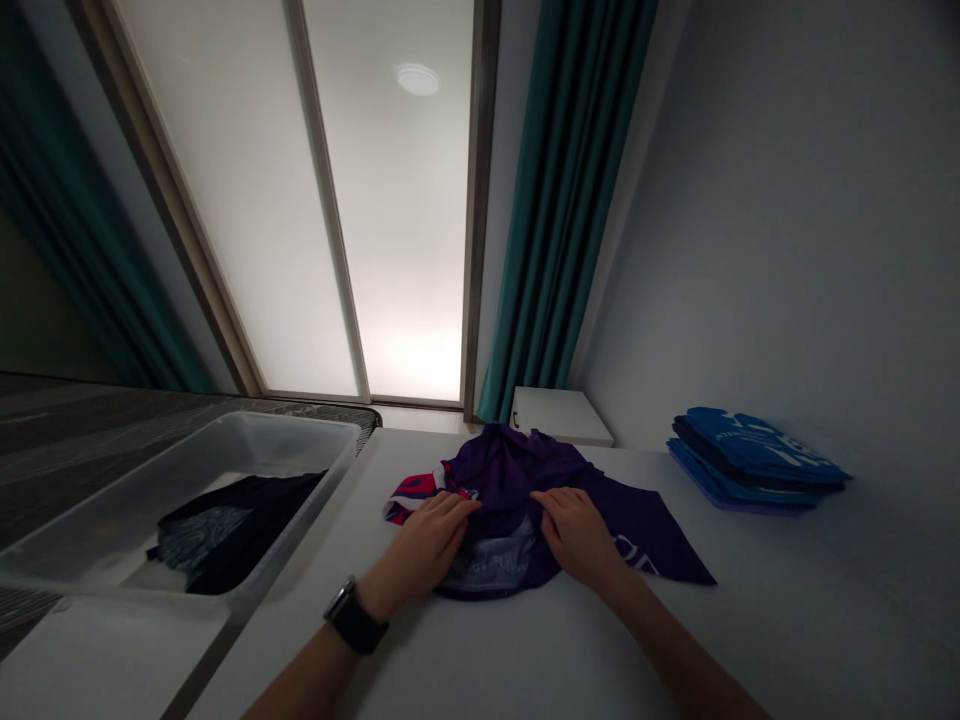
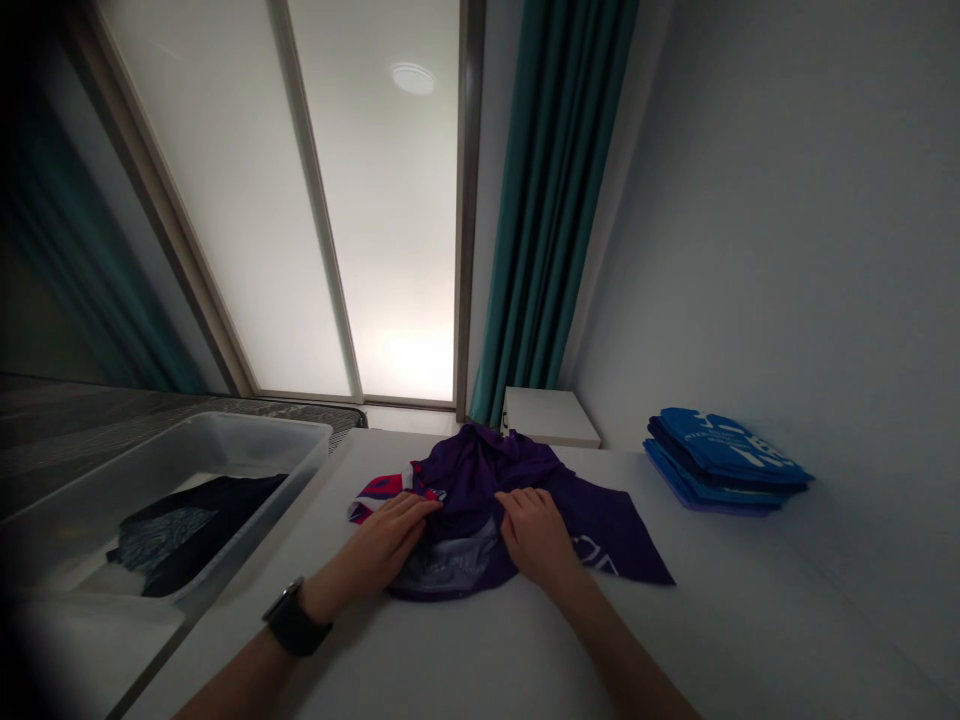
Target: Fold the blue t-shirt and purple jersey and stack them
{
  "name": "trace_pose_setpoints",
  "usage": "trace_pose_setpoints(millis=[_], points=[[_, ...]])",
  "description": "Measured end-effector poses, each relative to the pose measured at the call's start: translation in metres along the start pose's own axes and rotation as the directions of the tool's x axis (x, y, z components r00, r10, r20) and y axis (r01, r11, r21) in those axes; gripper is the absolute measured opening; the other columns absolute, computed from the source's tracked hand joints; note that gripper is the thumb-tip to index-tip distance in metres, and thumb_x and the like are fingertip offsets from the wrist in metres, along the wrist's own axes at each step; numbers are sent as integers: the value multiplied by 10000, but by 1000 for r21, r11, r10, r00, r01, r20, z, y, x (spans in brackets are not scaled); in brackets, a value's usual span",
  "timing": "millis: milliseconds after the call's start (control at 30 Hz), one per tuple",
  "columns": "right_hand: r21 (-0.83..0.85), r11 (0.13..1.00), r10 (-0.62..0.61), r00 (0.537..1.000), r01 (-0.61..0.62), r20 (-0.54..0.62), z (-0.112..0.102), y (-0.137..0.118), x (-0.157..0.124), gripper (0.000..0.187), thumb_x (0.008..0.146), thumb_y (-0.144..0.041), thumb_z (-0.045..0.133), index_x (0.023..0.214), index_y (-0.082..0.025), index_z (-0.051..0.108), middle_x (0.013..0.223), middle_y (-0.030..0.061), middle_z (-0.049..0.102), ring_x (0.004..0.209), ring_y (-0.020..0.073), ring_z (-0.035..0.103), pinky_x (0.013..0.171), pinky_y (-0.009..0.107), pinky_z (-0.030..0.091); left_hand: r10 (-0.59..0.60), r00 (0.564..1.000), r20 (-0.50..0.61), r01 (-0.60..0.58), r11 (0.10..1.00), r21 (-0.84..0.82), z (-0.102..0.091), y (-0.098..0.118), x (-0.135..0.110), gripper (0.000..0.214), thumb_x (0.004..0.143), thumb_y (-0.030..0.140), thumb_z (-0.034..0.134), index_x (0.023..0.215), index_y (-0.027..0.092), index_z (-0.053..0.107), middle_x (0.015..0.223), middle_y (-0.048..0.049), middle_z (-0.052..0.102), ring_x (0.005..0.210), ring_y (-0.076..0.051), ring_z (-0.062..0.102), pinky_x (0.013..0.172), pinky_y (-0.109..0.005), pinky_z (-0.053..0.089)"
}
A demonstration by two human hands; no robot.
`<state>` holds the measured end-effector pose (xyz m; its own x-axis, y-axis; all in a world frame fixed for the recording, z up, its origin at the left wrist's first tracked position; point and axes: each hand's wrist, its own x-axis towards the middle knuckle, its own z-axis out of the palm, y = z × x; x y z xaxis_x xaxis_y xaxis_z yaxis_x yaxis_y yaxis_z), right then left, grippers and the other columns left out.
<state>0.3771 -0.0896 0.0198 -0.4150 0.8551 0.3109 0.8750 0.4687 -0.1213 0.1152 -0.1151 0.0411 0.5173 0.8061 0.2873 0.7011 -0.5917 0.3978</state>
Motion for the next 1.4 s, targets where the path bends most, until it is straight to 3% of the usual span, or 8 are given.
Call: trace_pose_setpoints(millis=[200,400,767,900,967,1067,1133,1400], points=[[-150,980,138,990,-130,38,13,-25,-17,456,843,-167,515,1298,-170,540,1096,119,628,1031,282,541,894,394,343,-111,993,34,107,989,102,19,-44,-4,387,1018,337,344,1320,214,553,1356,-98,569,1285,-240,474,1108,-460,344],[-243,951,196,981,-190,3,-4,-3,-18,261,829,-44,443,948,-201,613,936,90,615,923,263,553,798,373,337,-176,983,45,167,972,163,21,-39,-6,452,955,405,472,1360,207,509,1474,-133,438,1391,-306,335,1132,-543,276],[185,974,193,907,-131,-374,-12,9,-42,210,739,-66,365,755,-244,476,859,66,568,911,238,552,814,354,426,-92,995,48,84,986,142,-7,-25,-5,226,754,137,525,932,238,619,1146,-61,582,1134,-265,519,1011,-423,400],[167,955,286,910,-246,-299,-27,9,-45,155,802,-167,356,790,-241,491,780,47,597,701,211,574,692,346,440,-249,958,-139,243,968,-60,-13,-21,1,158,841,205,412,877,214,566,946,-65,628,922,-243,611,860,-393,483],[289,901,387,901,-324,-196,-32,8,-43,202,851,-206,315,857,-243,514,790,34,631,602,179,582,607,313,446,-409,909,-80,370,880,-296,-10,-22,3,226,905,274,333,934,214,549,809,-42,646,757,-226,645,716,-362,523],[575,731,446,895,-368,6,-30,11,-31,258,894,-247,254,939,-256,508,867,20,673,523,144,599,506,271,458,-524,847,91,491,703,-514,2,-31,8,367,968,352,228,1127,207,525,751,-30,682,665,-220,674,627,-344,542],[686,649,409,911,-328,49,-21,20,-16,251,898,-264,250,948,-260,495,919,19,683,581,146,638,518,272,493,-484,874,35,442,764,-470,11,-41,17,377,976,360,245,1155,210,542,916,-53,713,827,-216,695,744,-340,551],[564,799,327,938,-211,-113,-5,71,90,266,772,-124,350,870,-217,578,909,49,697,916,189,645,874,345,482,-408,906,-117,371,895,-245,19,-75,95,306,954,299,371,1070,193,634,1071,-83,701,1050,-224,644,944,-329,468]])
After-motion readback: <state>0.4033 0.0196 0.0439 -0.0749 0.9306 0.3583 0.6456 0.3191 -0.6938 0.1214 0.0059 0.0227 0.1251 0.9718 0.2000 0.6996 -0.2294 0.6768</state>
